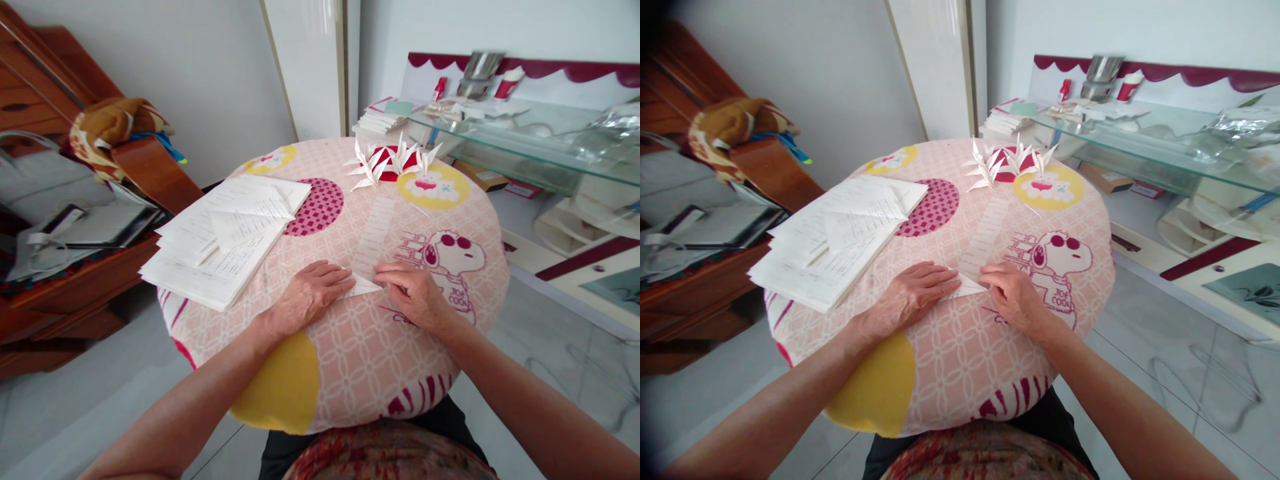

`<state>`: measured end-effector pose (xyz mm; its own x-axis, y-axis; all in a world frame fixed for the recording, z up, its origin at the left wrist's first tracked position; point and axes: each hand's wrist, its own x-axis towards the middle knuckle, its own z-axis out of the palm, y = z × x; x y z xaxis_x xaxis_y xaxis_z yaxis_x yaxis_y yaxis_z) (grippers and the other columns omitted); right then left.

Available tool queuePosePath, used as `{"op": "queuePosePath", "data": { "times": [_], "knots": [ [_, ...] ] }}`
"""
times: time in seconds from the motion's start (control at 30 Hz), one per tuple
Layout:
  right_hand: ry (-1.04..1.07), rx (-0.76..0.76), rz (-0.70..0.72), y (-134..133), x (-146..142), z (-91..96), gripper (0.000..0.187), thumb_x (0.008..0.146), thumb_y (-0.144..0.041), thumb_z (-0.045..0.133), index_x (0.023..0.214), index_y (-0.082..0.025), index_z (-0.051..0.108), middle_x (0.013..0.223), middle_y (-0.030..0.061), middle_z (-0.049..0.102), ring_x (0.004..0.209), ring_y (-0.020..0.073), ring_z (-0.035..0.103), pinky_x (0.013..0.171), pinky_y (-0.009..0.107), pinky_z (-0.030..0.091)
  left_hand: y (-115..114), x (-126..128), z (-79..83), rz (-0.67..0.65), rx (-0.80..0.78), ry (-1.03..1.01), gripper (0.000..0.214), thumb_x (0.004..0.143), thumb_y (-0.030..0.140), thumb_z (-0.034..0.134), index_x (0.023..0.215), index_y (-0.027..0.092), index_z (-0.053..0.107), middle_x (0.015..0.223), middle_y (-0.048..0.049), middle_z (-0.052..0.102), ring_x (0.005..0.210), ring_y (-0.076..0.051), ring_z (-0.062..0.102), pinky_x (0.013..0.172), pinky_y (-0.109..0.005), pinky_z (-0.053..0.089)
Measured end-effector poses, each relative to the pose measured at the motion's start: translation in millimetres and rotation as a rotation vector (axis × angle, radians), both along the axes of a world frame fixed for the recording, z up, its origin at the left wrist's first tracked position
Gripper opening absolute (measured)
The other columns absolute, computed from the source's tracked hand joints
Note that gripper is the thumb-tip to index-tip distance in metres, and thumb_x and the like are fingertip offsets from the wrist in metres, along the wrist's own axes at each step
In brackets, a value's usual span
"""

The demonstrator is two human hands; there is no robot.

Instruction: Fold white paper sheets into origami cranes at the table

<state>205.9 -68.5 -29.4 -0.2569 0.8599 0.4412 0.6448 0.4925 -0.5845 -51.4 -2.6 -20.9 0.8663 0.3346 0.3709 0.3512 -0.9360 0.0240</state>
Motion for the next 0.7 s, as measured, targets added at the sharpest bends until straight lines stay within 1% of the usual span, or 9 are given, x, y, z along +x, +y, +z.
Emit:
{"op": "queuePosePath", "data": {
  "times": [0.07, 0.13, 0.2, 0.3, 0.37, 0.43, 0.5, 0.6, 0.7],
  "knots": [
    [-0.028, 0.009, 0.027, -2.0, -0.6, -1.0, 0.041, 0.084, -0.006, 0.046, 0.104, -0.02, 0.078, 0.116, 0.0102, 0.074, 0.108, 0.025, 0.067, 0.098, 0.045, 0.053, -0.1, -0.2, 0.1, 0.008, -0.009, 0.007, 0.028, 0.098, 0.018, 0.051, 0.119, 0.022, 0.069, 0.125, -0.0095, 0.07, 0.115, -0.023, 0.066, 0.101, -0.044, 0.052],
    [-0.077, 0.02, 0.055, -3.3, -1.5, -1.1, 0.04, 0.084, -0.005, 0.045, 0.102, -0.019, 0.078, 0.117, 0.0113, 0.073, 0.109, 0.0258, 0.066, 0.098, 0.045, 0.052, -0.4, -0.2, 0.5, 0.011, -0.009, 0.012, 0.028, 0.098, 0.019, 0.051, 0.119, 0.021, 0.069, 0.126, -0.0092, 0.07, 0.115, -0.023, 0.066, 0.101, -0.044, 0.051],
    [-0.115, 0.032, 0.048, -3.8, -4.1, 1.2, 0.039, 0.086, -0.005, 0.044, 0.103, -0.017, 0.077, 0.117, 0.0128, 0.072, 0.11, 0.0264, 0.066, 0.1, 0.046, 0.052, -0.8, 0.4, 1.0, 0.005, -0.008, 0.015, 0.028, 0.098, 0.019, 0.051, 0.12, 0.021, 0.068, 0.126, -0.0091, 0.07, 0.115, -0.024, 0.066, 0.101, -0.044, 0.051],
    [-0.173, 0.04, 0.061, -4.7, -14.1, 8.2, 0.04, 0.093, -0.01, 0.041, 0.119, -0.015, 0.07, 0.127, 0.0144, 0.067, 0.12, 0.0264, 0.061, 0.106, 0.048, 0.048, -2.0, 2.7, 2.1, -0.002, 0.002, 0.009, 0.028, 0.098, 0.018, 0.05, 0.121, 0.02, 0.067, 0.126, -0.0099, 0.07, 0.116, -0.023, 0.065, 0.101, -0.043, 0.051],
    [-0.229, 0.027, 0.151, -6.6, -23.9, 11.2, 0.041, 0.098, -0.019, 0.043, 0.135, -0.014, 0.06, 0.136, 0.0152, 0.062, 0.129, 0.0266, 0.055, 0.111, 0.049, 0.045, -3.0, 3.7, 3.1, 0.0, -0.008, 0.002, 0.026, 0.099, 0.018, 0.05, 0.116, 0.02, 0.069, 0.123, -0.0102, 0.071, 0.114, -0.022, 0.066, 0.103, -0.043, 0.05],
    [-0.287, 0.006, 0.228, -9.4, -32.9, 9.9, 0.049, 0.099, -0.027, 0.047, 0.146, -0.012, 0.048, 0.145, 0.018, 0.054, 0.137, 0.0282, 0.048, 0.113, 0.05, 0.044, -3.0, 2.3, 4.3, 0.009, -0.036, -0.018, 0.024, 0.099, 0.019, 0.05, 0.109, 0.019, 0.071, 0.119, -0.0096, 0.072, 0.111, -0.021, 0.067, 0.106, -0.045, 0.048],
    [-0.348, 0.01, 0.241, -12.2, -38.1, 4.5, 0.058, 0.098, -0.033, 0.051, 0.151, -0.01, 0.04, 0.151, 0.0211, 0.048, 0.143, 0.0318, 0.041, 0.114, 0.054, 0.041, -0.9, -3.2, 5.6, 0.034, -0.081, -0.064, 0.022, 0.099, 0.023, 0.052, 0.106, 0.019, 0.072, 0.117, -0.0089, 0.073, 0.11, -0.021, 0.068, 0.109, -0.047, 0.046],
    [-0.416, 0.021, 0.241, -14.6, -38.2, -5.4, 0.063, 0.098, -0.035, 0.052, 0.154, -0.01, 0.035, 0.155, 0.022, 0.042, 0.146, 0.0329, 0.036, 0.116, 0.056, 0.038, 6.2, -18.3, 7.6, 0.1, -0.196, -0.167, 0.024, 0.097, 0.029, 0.057, 0.113, 0.02, 0.072, 0.119, -0.0096, 0.073, 0.113, -0.021, 0.068, 0.112, -0.05, 0.043],
    [-0.437, 0.033, 0.247, -14.6, -35.3, -10.6, 0.065, 0.098, -0.034, 0.052, 0.154, -0.009, 0.034, 0.156, 0.0224, 0.04, 0.147, 0.0328, 0.034, 0.118, 0.055, 0.037, 13.2, -34.1, 10.5, 0.218, -0.356, -0.303, 0.03, 0.093, 0.036, 0.064, 0.116, 0.02, 0.072, 0.12, -0.0107, 0.072, 0.114, -0.024, 0.067, 0.105, -0.046, 0.05]
  ]
}}
